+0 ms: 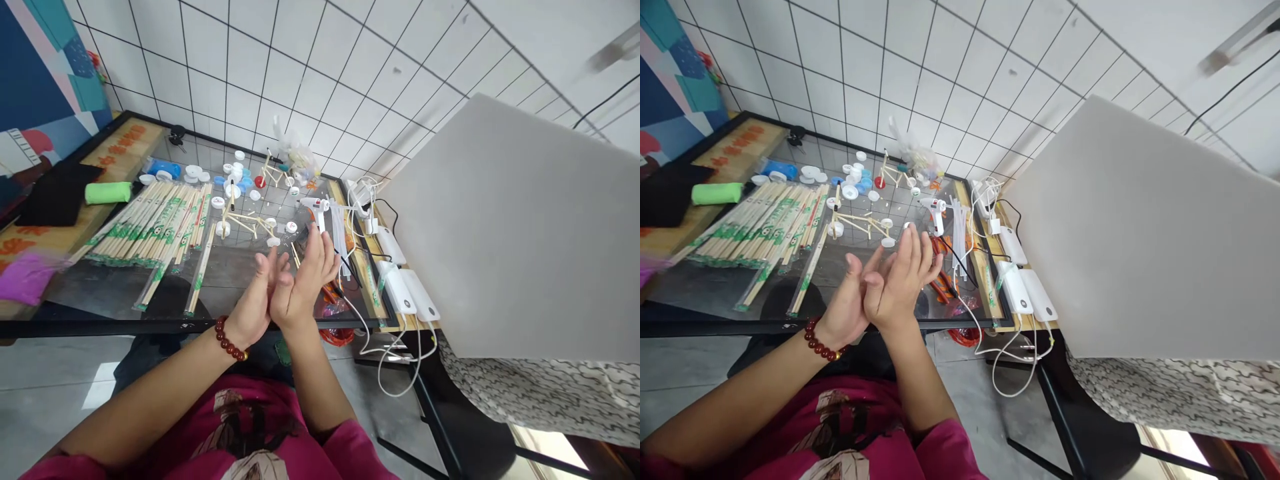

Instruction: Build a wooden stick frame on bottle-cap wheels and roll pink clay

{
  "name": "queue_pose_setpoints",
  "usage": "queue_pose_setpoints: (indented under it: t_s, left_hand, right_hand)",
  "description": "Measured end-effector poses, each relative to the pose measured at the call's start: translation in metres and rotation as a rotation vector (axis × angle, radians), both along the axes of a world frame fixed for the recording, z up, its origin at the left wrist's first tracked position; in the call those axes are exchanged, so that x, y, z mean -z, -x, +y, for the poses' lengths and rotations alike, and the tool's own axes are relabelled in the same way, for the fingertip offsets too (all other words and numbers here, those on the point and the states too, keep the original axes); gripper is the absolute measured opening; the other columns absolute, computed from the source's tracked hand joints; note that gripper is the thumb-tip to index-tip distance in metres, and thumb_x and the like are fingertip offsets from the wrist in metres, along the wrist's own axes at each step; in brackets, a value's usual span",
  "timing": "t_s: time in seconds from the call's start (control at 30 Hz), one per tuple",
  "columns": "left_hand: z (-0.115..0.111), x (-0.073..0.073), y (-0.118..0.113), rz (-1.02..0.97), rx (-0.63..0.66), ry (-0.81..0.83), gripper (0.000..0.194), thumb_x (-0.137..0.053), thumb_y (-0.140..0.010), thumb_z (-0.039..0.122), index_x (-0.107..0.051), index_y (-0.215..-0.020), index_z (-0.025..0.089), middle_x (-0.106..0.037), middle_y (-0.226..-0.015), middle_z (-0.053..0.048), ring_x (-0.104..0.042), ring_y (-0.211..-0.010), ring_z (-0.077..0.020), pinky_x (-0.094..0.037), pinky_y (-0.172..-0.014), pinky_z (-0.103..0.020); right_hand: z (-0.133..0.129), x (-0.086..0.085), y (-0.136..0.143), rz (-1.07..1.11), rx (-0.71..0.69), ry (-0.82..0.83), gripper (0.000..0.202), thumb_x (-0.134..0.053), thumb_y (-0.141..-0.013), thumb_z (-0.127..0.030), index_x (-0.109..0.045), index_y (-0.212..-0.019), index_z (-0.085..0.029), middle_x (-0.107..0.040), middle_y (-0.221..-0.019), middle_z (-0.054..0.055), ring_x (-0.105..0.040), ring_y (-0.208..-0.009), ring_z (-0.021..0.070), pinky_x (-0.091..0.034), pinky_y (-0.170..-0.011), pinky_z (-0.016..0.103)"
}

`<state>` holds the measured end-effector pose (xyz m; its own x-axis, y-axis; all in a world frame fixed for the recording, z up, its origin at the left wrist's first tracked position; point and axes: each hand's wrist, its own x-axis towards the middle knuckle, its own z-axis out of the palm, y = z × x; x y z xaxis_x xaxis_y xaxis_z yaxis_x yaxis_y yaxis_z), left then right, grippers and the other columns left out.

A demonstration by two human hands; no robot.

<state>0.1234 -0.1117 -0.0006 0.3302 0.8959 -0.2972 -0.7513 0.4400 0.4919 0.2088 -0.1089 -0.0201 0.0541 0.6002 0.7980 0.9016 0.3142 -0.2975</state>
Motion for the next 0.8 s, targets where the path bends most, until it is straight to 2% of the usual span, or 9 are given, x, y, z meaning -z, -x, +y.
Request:
queue_pose_setpoints:
  t_s: [0.13, 0.3, 0.4, 0.5, 0.7, 0.8]
  left_hand:
    - [-0.0014, 0.0007, 0.0028, 0.032, -0.033, -0.036, 0.081, -0.026, -0.1, 0.076, -0.035, -0.164, 0.027, -0.042, -0.169, -0.006, -0.029, -0.161, -0.0236, -0.021, -0.134, -0.04]
    - [-0.0041, 0.0022, 0.004, 0.092, -0.091, -0.083, 0.073, -0.027, -0.103, 0.07, -0.034, -0.164, 0.031, -0.038, -0.171, -0.002, -0.029, -0.161, -0.0204, -0.019, -0.133, -0.036]
    - [-0.0048, 0.0044, 0.0051, 0.091, -0.094, -0.057, 0.076, -0.022, -0.102, 0.072, -0.031, -0.166, 0.03, -0.035, -0.172, -0.002, -0.027, -0.162, -0.0201, -0.018, -0.134, -0.036]
    - [-0.0054, 0.0058, 0.006, 0.111, -0.135, -0.108, 0.076, -0.02, -0.103, 0.071, -0.031, -0.166, 0.03, -0.035, -0.173, -0.001, -0.025, -0.162, -0.0185, -0.013, -0.134, -0.035]
    - [-0.0085, 0.009, 0.0025, 0.073, -0.07, -0.032, 0.073, -0.026, -0.103, 0.07, -0.033, -0.165, 0.032, -0.037, -0.172, -0.001, -0.029, -0.161, -0.02, -0.021, -0.133, -0.036]
    - [-0.0081, 0.0076, 0.0011, 0.074, -0.121, -0.074, 0.072, -0.025, -0.103, 0.069, -0.038, -0.163, 0.03, -0.039, -0.171, -0.001, -0.031, -0.16, -0.0181, -0.021, -0.132, -0.032]
  right_hand:
    - [0.0004, 0.0019, 0.0018, -0.017, -0.027, 0.03, 0.08, -0.006, -0.105, -0.063, -0.017, -0.168, -0.015, -0.049, -0.159, 0.02, -0.038, -0.153, 0.0373, -0.016, -0.122, 0.067]
    - [0.0018, 0.0047, 0.0062, 0.02, -0.037, 0.009, 0.077, -0.009, -0.106, -0.06, -0.015, -0.168, -0.015, -0.048, -0.159, 0.022, -0.038, -0.152, 0.0386, -0.015, -0.121, 0.068]
    - [0.0027, 0.0059, 0.0077, 0.019, -0.048, 0.002, 0.078, -0.009, -0.106, -0.061, -0.015, -0.169, -0.016, -0.048, -0.159, 0.021, -0.038, -0.152, 0.0386, -0.014, -0.121, 0.068]
    - [0.0019, 0.0073, 0.0077, -0.005, -0.069, 0.036, 0.077, -0.008, -0.106, -0.06, -0.015, -0.169, -0.016, -0.049, -0.158, 0.021, -0.039, -0.151, 0.0377, -0.015, -0.122, 0.067]
    - [0.0051, -0.0014, 0.0023, 0.007, -0.027, 0.006, 0.084, -0.006, -0.104, -0.068, -0.014, -0.169, -0.015, -0.047, -0.16, 0.022, -0.039, -0.152, 0.0382, -0.016, -0.121, 0.068]
    - [0.0037, -0.0023, 0.0026, -0.033, -0.045, 0.039, 0.082, -0.007, -0.105, -0.066, -0.014, -0.169, -0.015, -0.047, -0.16, 0.022, -0.04, -0.151, 0.0376, -0.016, -0.121, 0.069]
